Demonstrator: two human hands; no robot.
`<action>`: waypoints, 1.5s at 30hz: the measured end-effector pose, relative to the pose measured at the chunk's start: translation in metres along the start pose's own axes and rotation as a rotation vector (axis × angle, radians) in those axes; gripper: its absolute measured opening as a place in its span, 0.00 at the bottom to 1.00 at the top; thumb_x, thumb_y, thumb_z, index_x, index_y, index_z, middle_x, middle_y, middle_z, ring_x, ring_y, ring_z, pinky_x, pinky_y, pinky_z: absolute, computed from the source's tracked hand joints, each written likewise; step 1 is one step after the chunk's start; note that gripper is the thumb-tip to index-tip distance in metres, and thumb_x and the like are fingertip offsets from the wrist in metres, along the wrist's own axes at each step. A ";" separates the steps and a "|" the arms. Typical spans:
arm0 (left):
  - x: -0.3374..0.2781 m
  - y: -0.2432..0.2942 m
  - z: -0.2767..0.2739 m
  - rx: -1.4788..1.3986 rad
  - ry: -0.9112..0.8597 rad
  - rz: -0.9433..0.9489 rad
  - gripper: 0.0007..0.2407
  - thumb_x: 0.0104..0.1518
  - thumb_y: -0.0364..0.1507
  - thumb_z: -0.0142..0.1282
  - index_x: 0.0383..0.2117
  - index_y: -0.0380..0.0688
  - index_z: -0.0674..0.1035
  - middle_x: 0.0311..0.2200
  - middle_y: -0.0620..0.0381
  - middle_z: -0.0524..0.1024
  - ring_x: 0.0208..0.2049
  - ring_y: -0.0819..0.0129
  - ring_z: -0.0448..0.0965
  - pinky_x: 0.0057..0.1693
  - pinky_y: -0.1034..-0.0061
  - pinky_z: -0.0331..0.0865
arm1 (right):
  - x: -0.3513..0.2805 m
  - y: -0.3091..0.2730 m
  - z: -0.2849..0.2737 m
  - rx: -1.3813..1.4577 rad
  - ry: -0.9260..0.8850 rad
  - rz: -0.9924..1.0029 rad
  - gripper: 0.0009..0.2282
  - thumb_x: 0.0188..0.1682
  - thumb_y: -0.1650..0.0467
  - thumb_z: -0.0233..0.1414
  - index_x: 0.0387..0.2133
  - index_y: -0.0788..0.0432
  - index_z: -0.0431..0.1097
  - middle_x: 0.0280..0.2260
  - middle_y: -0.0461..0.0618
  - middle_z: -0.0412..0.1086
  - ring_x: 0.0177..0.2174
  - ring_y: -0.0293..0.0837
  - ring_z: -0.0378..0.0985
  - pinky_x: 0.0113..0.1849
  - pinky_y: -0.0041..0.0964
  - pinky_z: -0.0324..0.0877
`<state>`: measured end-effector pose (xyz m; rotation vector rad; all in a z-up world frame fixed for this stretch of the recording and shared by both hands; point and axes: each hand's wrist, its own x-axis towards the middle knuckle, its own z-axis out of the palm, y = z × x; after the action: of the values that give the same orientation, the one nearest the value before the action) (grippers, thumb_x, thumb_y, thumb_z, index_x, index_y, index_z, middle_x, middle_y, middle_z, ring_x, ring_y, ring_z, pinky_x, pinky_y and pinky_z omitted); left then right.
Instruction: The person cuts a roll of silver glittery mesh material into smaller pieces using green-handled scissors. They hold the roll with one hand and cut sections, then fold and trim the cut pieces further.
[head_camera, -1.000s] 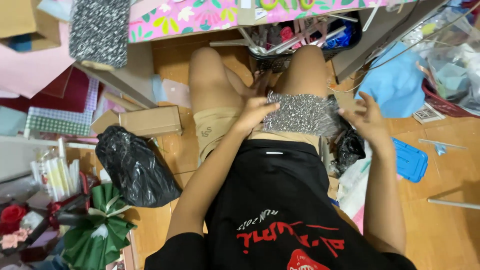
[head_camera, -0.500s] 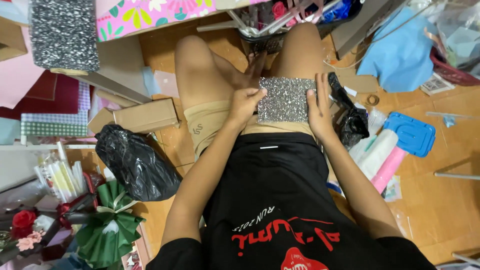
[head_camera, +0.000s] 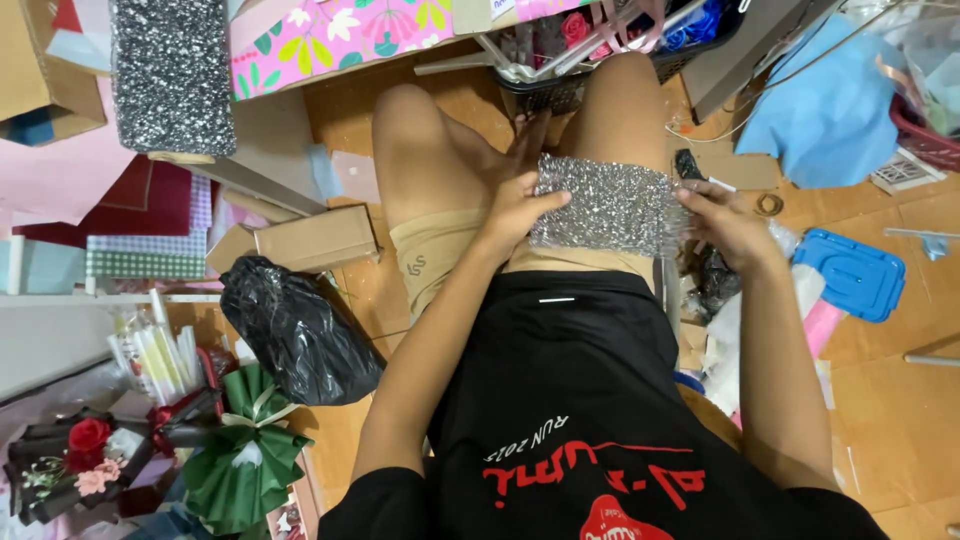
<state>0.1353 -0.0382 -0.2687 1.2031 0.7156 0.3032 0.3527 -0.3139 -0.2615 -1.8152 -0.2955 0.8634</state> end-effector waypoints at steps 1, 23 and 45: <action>-0.007 0.019 0.010 -0.001 -0.009 0.001 0.18 0.46 0.28 0.73 0.43 0.32 0.82 0.32 0.47 0.81 0.35 0.62 0.81 0.39 0.67 0.80 | -0.013 -0.020 -0.004 0.000 0.009 -0.001 0.30 0.55 0.59 0.60 0.63 0.66 0.60 0.51 0.67 0.65 0.41 0.58 0.76 0.39 0.56 0.76; -0.068 0.092 0.079 0.064 -0.231 0.265 0.11 0.66 0.32 0.51 0.47 0.46 0.84 0.45 0.49 0.82 0.52 0.63 0.77 0.60 0.62 0.69 | -0.128 -0.198 0.074 -0.111 -0.148 -0.447 0.16 0.52 0.78 0.53 0.55 0.69 0.70 0.40 0.62 0.73 0.42 0.48 0.74 0.44 0.50 0.76; -0.100 0.125 0.081 0.000 -0.258 0.204 0.19 0.67 0.37 0.51 0.57 0.37 0.77 0.57 0.36 0.74 0.62 0.50 0.69 0.69 0.53 0.58 | -0.113 -0.184 0.071 -0.341 0.040 -0.938 0.06 0.53 0.76 0.63 0.35 0.66 0.73 0.47 0.63 0.75 0.47 0.62 0.77 0.51 0.55 0.65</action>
<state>0.1321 -0.1115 -0.1051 1.2894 0.3705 0.3095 0.2597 -0.2515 -0.0635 -1.7006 -1.2047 0.1091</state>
